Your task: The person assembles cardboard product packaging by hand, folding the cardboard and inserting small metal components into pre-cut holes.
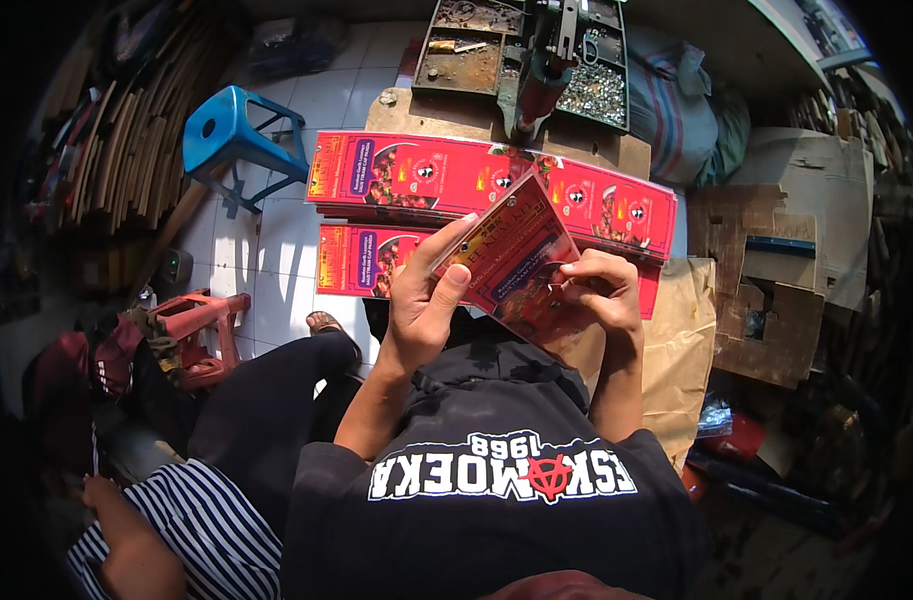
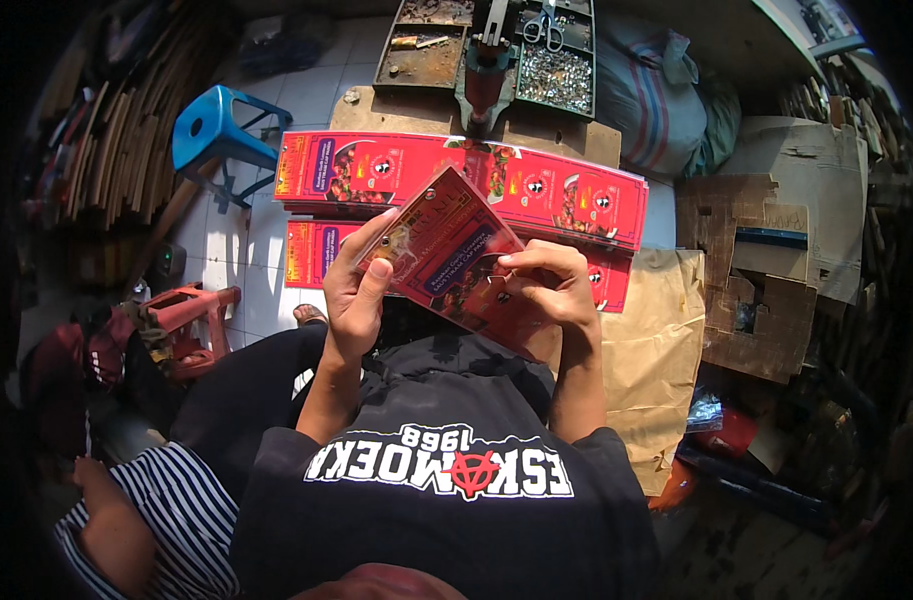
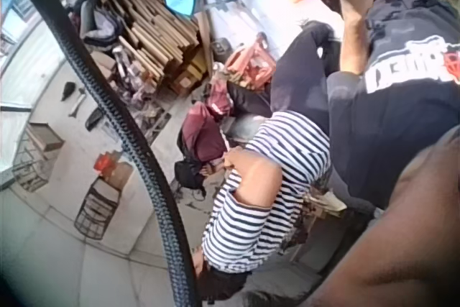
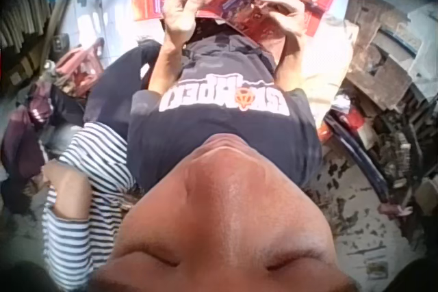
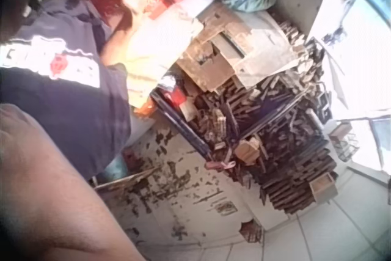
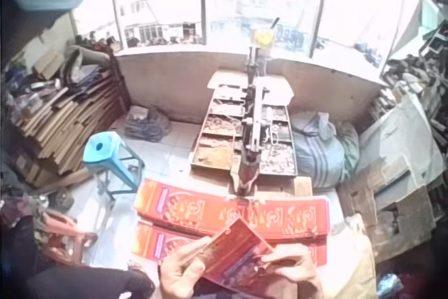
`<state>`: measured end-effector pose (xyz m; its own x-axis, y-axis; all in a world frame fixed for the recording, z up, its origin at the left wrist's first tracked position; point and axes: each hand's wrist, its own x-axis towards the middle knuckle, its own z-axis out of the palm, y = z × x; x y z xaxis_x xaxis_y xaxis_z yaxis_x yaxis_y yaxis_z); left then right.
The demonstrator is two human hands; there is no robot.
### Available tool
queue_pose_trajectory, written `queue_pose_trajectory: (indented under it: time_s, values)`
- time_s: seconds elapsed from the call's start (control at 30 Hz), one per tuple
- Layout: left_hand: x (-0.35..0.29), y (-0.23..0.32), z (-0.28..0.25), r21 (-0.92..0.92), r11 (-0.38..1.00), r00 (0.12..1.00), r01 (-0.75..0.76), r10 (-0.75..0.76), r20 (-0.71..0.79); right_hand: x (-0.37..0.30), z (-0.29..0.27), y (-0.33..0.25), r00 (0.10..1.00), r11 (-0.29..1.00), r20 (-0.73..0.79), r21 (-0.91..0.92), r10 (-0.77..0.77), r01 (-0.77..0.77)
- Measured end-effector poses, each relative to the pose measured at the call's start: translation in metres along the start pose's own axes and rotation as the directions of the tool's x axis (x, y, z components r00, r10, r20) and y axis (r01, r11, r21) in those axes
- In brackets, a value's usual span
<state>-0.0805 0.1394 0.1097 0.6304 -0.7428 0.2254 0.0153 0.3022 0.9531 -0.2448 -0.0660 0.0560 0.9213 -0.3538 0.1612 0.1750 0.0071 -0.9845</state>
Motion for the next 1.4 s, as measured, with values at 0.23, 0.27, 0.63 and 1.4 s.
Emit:
queue_pose_trajectory:
  time_s: [0.23,0.27,0.63,1.4]
  values:
    - [0.009,0.015,0.024,-0.141,0.99,0.977,-0.004,0.034,0.21,-0.009,-0.014,-0.005,0.991,0.957,-0.126,0.289,0.034,0.004]
    - [0.012,0.017,0.025,-0.118,0.992,0.967,-0.048,0.076,0.242,-0.009,-0.022,-0.002,0.995,0.95,-0.099,0.311,0.022,0.01]
    - [0.036,0.035,0.063,0.205,0.886,0.909,-0.415,0.395,0.133,0.004,-0.024,-0.008,0.956,0.567,0.253,0.771,0.146,-0.29]
    - [0.042,0.042,0.053,0.387,0.751,0.844,-0.535,0.494,0.208,-0.035,0.025,0.024,0.897,0.259,0.307,0.882,0.32,-0.394]
